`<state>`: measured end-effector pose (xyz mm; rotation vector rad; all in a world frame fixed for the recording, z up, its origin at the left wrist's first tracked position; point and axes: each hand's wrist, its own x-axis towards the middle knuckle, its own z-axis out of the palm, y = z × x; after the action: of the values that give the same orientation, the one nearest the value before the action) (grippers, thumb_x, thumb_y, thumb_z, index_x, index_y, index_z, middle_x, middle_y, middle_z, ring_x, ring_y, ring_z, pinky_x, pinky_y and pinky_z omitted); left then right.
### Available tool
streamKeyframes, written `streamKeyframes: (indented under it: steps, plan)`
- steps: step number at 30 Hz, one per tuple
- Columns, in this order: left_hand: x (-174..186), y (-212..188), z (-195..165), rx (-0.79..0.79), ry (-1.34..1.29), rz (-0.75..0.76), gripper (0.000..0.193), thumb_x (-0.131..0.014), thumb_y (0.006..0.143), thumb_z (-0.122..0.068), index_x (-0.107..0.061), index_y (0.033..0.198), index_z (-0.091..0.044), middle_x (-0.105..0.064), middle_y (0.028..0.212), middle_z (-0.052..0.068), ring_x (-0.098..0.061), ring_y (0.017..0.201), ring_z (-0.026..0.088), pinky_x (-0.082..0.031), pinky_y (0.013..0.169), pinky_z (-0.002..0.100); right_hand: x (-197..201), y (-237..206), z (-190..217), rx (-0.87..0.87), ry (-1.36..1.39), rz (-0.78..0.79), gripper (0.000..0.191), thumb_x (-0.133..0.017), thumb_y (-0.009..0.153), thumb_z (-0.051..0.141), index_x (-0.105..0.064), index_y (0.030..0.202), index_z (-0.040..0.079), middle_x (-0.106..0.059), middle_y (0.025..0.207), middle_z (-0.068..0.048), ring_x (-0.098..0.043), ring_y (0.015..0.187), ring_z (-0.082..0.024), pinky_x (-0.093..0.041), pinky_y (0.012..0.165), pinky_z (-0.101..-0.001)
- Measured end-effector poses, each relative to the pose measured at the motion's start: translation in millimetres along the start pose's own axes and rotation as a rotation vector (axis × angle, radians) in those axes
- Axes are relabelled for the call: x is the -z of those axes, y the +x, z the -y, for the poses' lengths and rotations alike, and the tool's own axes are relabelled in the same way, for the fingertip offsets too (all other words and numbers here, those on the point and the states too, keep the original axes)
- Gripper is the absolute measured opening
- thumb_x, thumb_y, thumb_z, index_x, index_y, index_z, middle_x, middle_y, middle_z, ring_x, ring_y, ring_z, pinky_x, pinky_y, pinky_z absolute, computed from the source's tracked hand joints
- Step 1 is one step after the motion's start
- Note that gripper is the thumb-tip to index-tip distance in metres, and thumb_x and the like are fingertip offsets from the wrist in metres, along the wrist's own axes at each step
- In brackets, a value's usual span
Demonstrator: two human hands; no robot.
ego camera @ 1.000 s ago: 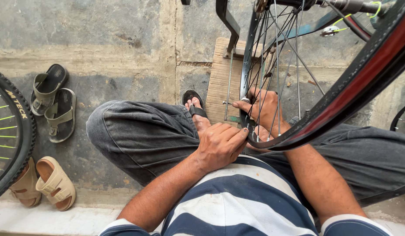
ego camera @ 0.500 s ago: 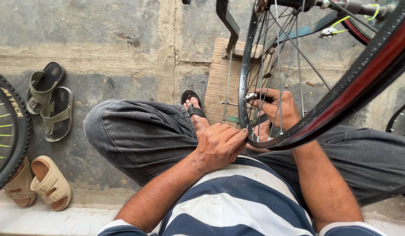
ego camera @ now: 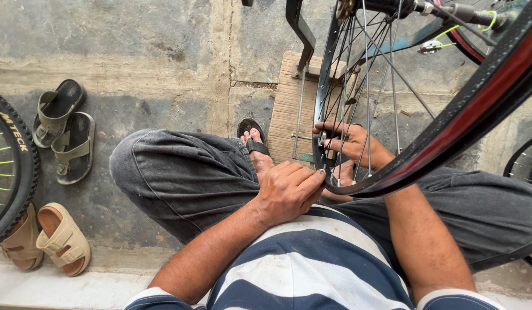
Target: The person sits on the floor in front of a bicycle wheel mounted on a truing stand and uses a small spoke wrench to turn spoke nipples around the rim, working around the wheel to adjust spoke tension and true the rim.
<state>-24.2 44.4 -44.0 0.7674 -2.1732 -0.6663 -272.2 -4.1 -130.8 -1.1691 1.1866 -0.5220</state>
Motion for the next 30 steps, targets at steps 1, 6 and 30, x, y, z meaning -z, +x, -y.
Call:
streamKeyframes:
  steps: [1, 6, 30]
  plan:
    - [0, 0, 0, -0.001, -0.003, 0.002, 0.029, -0.078, 0.087, -0.010, -0.068, 0.111, 0.002, -0.070, 0.094, 0.010, -0.067, 0.082, 0.025, -0.052, 0.075, 0.039, 0, 1, 4, 0.005, -0.042, -0.014, 0.037, -0.072, 0.088, 0.007, -0.068, 0.124, 0.002, -0.078, 0.108, -0.004, -0.070, 0.099, -0.008, -0.056, 0.089, -0.0266]
    - [2, 1, 0, -0.006, 0.010, 0.020, 0.028, -0.078, 0.088, -0.011, -0.069, 0.111, 0.002, -0.069, 0.093, 0.009, -0.067, 0.080, 0.025, -0.052, 0.073, 0.039, -18, -4, 28, 0.037, -0.346, -0.237, 0.027, -0.085, 0.083, 0.019, -0.077, 0.099, 0.000, -0.077, 0.080, -0.010, -0.068, 0.072, -0.011, -0.056, 0.068, -0.0305]
    - [4, 1, 3, 0.010, 0.041, 0.047, 0.033, -0.077, 0.088, -0.013, -0.068, 0.117, -0.001, -0.071, 0.107, 0.011, -0.070, 0.093, 0.026, -0.053, 0.082, 0.039, 7, -1, -27, 0.064, 0.122, -0.103, 0.028, -0.060, 0.096, -0.005, -0.072, 0.120, 0.001, -0.075, 0.110, -0.005, -0.069, 0.100, -0.010, -0.058, 0.087, -0.0266]
